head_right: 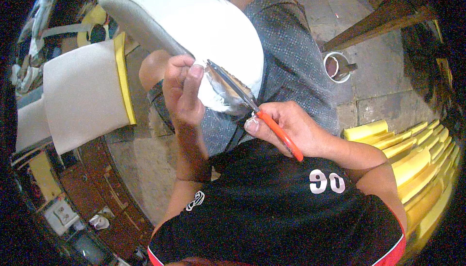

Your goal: The person uses red-handled scissors to cut the fabric covering a white upholstered chair part. They hold the chair part with one hand and carefully cut along the edge with the other, removing excess fabric.

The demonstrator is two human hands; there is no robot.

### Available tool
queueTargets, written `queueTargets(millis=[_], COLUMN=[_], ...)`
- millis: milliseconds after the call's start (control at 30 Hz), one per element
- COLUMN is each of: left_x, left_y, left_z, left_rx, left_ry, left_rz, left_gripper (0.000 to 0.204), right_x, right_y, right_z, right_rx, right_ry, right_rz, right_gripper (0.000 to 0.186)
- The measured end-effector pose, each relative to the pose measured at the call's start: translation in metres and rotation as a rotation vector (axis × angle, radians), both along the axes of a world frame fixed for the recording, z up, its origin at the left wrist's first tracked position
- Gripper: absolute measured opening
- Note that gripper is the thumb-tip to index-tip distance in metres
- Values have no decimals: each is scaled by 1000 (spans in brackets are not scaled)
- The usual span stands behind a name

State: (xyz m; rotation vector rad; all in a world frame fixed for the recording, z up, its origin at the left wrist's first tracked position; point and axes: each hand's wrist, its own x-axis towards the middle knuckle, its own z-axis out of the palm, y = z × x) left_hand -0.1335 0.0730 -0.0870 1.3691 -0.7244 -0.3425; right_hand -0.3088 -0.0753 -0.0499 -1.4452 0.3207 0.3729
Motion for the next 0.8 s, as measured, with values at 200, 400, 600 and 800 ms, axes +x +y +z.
queueTargets(millis=[200,400,600,800], left_x=[-4,-7,-11,-11], left_y=[-4,-3,-4,-5], left_z=[2,3,4,-2], left_rx=[-88,-74,-14,10], left_ry=[136,69,-37,-184], left_rz=[-14,-11,32,80], left_gripper=[10,12,16,14], right_x=[-1,4,2,4], right_y=[7,4,14,19], right_z=[-12,0,-8,-3], right_rx=[-50,-103,-124,-147], right_ry=[-92,-20,-103,-88], right_rz=[15,39,-70,-77], right_gripper=[37,41,39,40])
